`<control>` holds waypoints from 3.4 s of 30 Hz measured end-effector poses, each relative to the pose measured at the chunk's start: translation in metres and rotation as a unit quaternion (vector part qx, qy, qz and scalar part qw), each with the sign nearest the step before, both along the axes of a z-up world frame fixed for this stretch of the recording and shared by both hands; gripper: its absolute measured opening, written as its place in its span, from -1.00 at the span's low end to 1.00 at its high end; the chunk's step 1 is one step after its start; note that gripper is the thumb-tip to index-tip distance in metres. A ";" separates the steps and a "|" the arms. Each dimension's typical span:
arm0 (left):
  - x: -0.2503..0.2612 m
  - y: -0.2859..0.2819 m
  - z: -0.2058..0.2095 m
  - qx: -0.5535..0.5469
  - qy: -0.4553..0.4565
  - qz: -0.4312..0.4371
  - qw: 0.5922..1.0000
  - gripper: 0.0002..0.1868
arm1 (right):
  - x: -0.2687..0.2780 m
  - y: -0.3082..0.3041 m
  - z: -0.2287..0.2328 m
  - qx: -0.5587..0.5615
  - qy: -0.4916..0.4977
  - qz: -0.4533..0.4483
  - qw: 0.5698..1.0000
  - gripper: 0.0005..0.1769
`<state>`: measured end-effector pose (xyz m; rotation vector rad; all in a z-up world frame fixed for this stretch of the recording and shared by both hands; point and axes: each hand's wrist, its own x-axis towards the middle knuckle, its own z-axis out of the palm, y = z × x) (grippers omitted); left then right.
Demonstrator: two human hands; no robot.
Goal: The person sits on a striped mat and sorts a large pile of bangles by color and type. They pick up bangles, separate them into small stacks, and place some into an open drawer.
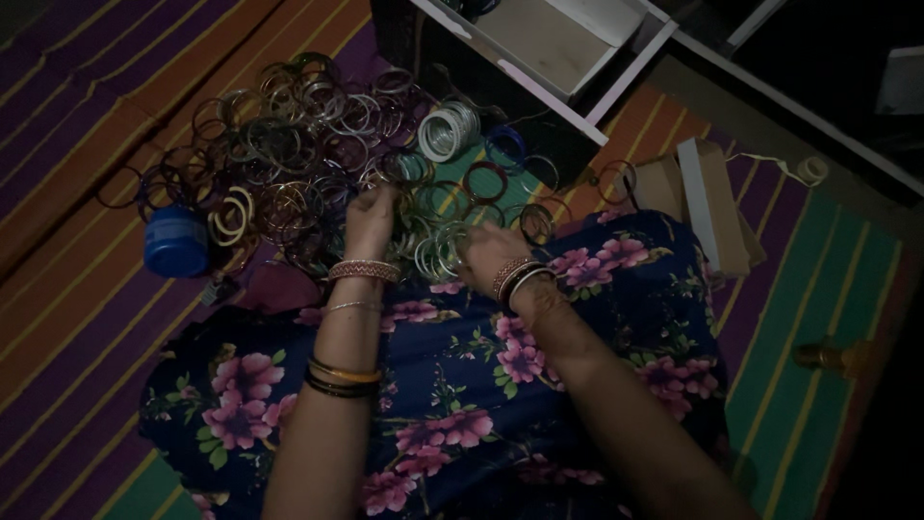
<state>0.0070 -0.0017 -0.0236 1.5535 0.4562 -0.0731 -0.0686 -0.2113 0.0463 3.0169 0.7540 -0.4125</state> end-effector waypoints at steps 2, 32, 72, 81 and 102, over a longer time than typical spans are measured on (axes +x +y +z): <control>0.000 0.001 -0.004 -0.007 -0.008 -0.003 1.000 -0.62 | -0.002 -0.002 0.003 0.042 0.019 -0.034 0.998 -0.55; -0.043 -0.055 0.042 0.045 -0.019 -0.138 0.989 -0.79 | -0.004 -0.015 -0.022 0.554 0.068 -0.269 0.785 -0.82; 0.049 0.095 0.074 -0.056 -0.136 0.057 0.987 -0.81 | 0.040 0.090 0.004 0.132 0.020 0.079 0.988 -0.16; 0.053 0.074 0.074 -0.045 -0.127 0.059 0.989 -0.92 | 0.028 0.065 -0.009 0.184 -0.043 -0.052 0.981 -0.40; 0.049 0.049 0.061 0.017 -0.091 -0.030 0.995 -0.80 | 0.063 0.023 -0.038 0.479 -0.023 -0.331 0.812 -0.72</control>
